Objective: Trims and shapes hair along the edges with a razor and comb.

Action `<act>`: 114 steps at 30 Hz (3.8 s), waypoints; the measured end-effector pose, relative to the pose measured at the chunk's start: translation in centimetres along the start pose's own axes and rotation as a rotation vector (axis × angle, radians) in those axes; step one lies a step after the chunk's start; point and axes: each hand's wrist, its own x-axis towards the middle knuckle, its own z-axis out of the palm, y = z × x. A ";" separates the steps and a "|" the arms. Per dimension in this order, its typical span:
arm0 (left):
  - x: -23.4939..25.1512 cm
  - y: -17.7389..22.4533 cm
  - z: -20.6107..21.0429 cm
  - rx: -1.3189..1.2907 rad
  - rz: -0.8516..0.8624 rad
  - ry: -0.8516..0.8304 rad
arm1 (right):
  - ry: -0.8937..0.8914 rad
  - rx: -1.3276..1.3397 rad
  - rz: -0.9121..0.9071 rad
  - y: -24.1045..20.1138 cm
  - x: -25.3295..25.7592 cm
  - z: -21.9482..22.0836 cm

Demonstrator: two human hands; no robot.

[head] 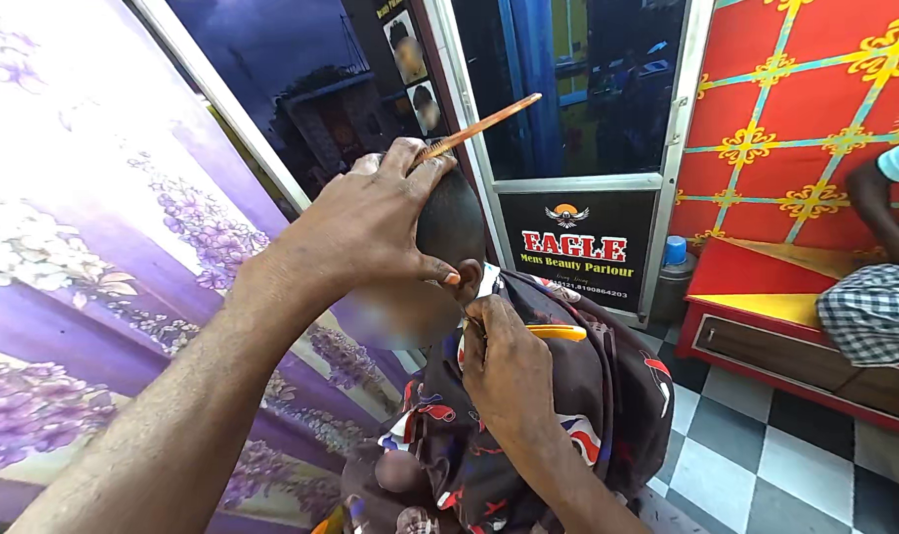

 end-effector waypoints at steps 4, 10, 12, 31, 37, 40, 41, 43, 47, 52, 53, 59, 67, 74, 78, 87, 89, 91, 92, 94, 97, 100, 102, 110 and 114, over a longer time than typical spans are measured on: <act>0.0 0.0 0.0 0.008 -0.015 -0.009 | -0.013 0.005 -0.002 0.1 0.1 0.3; -0.1 -0.2 0.2 0.009 -0.011 -0.006 | -0.012 -0.018 -0.007 0.1 0.2 0.8; -0.2 -0.4 0.3 0.011 0.004 0.007 | -0.011 -0.022 -0.010 0.1 0.2 1.0; -0.5 -1.8 0.8 -0.093 0.089 0.103 | -0.199 -0.002 -0.237 0.6 -0.3 -0.1; -7.2 -2.6 0.7 -0.222 0.073 0.783 | -0.131 0.442 -0.183 1.7 -3.3 -5.4; -12.6 -2.4 3.9 -0.378 -0.039 0.876 | -0.082 0.603 -0.014 3.7 -4.6 -8.7; -14.0 -2.1 5.0 -0.431 -0.065 0.845 | -0.082 0.655 0.044 4.2 -4.9 -9.6; -15.8 -1.2 7.4 -0.440 -0.104 0.766 | -0.097 0.758 0.172 4.7 -5.5 -11.0; -16.9 0.0 11.2 -0.192 -0.129 0.596 | -0.125 0.845 0.275 4.8 -6.5 -11.6; -16.8 0.6 13.7 -0.104 0.076 0.445 | -0.335 0.855 0.268 3.2 -6.7 -10.9; -16.9 0.5 13.4 -0.162 0.130 0.449 | -0.370 0.853 0.261 2.8 -6.8 -10.4; -14.0 1.1 5.1 -0.247 0.024 0.642 | -0.616 1.054 0.427 -0.6 -6.3 -5.2; -6.2 0.6 0.9 -0.017 0.014 0.415 | -0.457 1.511 0.826 -5.1 -3.5 1.0; -5.7 1.0 3.0 -0.018 -0.010 0.332 | -0.415 1.585 0.842 -6.9 -1.5 2.2; -5.8 1.3 3.4 0.007 -0.052 0.303 | -0.429 1.578 0.810 -7.3 -0.9 2.2; -5.8 1.4 3.6 0.017 -0.063 0.312 | -0.452 1.595 0.790 -7.1 -0.6 2.3; -5.9 1.4 3.7 0.023 -0.060 0.317 | -0.448 1.610 0.778 -7.0 -0.6 2.4; -5.9 1.5 3.7 0.029 -0.061 0.321 | -0.445 1.608 0.776 -6.9 -0.6 2.4; -5.9 1.5 3.7 0.035 -0.058 0.324 | -0.447 1.605 0.776 -6.9 -0.6 2.4; -6.0 1.5 3.7 0.049 -0.058 0.325 | -0.452 1.609 0.780 -6.9 -0.5 2.3; -6.1 1.5 3.8 0.079 -0.050 0.338 | -0.456 1.612 0.783 -6.9 -0.6 2.4; -6.2 1.6 3.6 0.116 -0.042 0.351 | -0.453 1.615 0.793 -6.9 -0.6 2.3; -6.4 1.7 3.6 0.136 -0.030 0.363 | -0.441 1.619 0.802 -6.9 -0.7 2.3; -6.4 1.7 3.7 0.153 -0.033 0.377 | -0.415 1.620 0.870 -6.8 -1.2 2.3; -6.4 1.7 3.7 0.157 -0.039 0.372 | -0.422 1.615 0.883 -6.5 -1.5 2.5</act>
